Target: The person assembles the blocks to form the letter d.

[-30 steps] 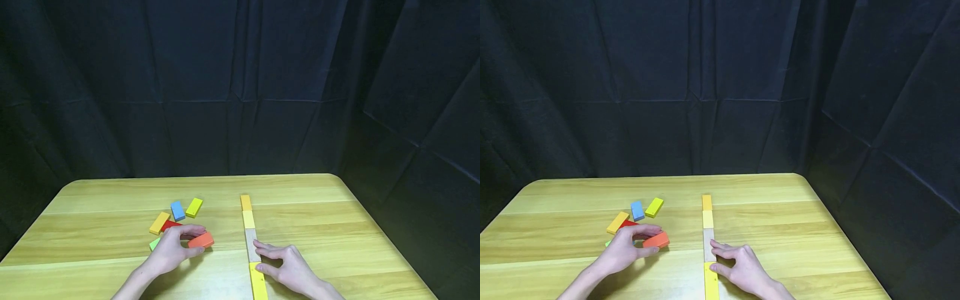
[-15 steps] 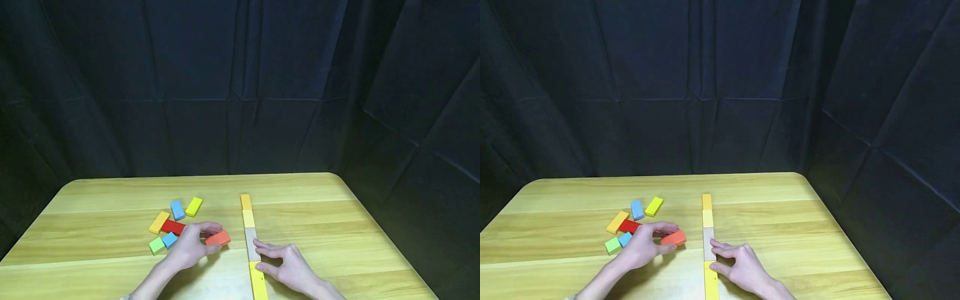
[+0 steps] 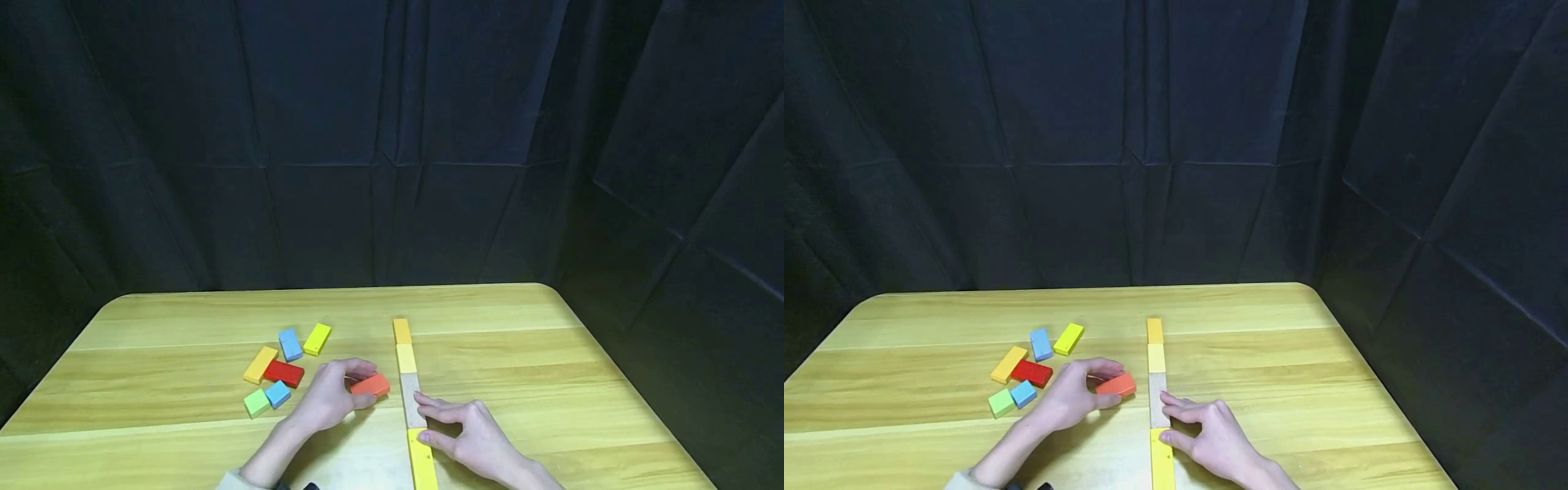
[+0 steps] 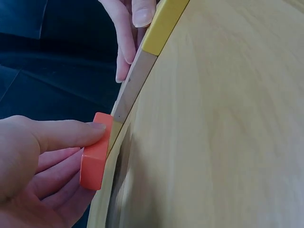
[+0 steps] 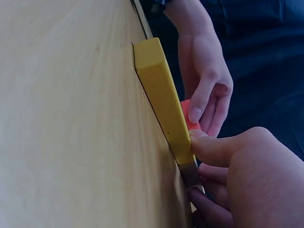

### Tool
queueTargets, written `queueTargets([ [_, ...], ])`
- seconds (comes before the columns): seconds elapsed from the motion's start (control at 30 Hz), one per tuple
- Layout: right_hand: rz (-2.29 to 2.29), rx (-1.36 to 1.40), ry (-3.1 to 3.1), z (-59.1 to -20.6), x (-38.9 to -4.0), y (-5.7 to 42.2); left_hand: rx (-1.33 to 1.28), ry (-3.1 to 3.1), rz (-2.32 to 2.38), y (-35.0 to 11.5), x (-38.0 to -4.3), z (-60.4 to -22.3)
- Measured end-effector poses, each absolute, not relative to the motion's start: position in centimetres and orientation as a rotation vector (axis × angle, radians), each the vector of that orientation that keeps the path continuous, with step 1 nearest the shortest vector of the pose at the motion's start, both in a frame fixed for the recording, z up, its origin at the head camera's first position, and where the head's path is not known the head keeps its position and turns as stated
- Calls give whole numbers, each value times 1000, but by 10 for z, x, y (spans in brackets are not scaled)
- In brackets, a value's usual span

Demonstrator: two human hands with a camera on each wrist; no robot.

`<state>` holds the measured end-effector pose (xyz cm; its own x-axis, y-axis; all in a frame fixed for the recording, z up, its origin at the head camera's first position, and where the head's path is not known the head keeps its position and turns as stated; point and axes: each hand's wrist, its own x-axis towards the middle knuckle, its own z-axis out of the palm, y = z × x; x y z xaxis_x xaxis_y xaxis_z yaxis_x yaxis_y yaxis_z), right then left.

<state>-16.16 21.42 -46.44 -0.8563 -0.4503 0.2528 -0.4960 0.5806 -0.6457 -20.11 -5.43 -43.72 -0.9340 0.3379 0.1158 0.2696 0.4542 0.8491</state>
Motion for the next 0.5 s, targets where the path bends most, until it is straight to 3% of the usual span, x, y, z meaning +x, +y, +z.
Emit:
queueTargets([
  [0.5, 1134, 828, -2730, -465, -162, 214, 507, 2705, 1480, -37, -215, -449],
])
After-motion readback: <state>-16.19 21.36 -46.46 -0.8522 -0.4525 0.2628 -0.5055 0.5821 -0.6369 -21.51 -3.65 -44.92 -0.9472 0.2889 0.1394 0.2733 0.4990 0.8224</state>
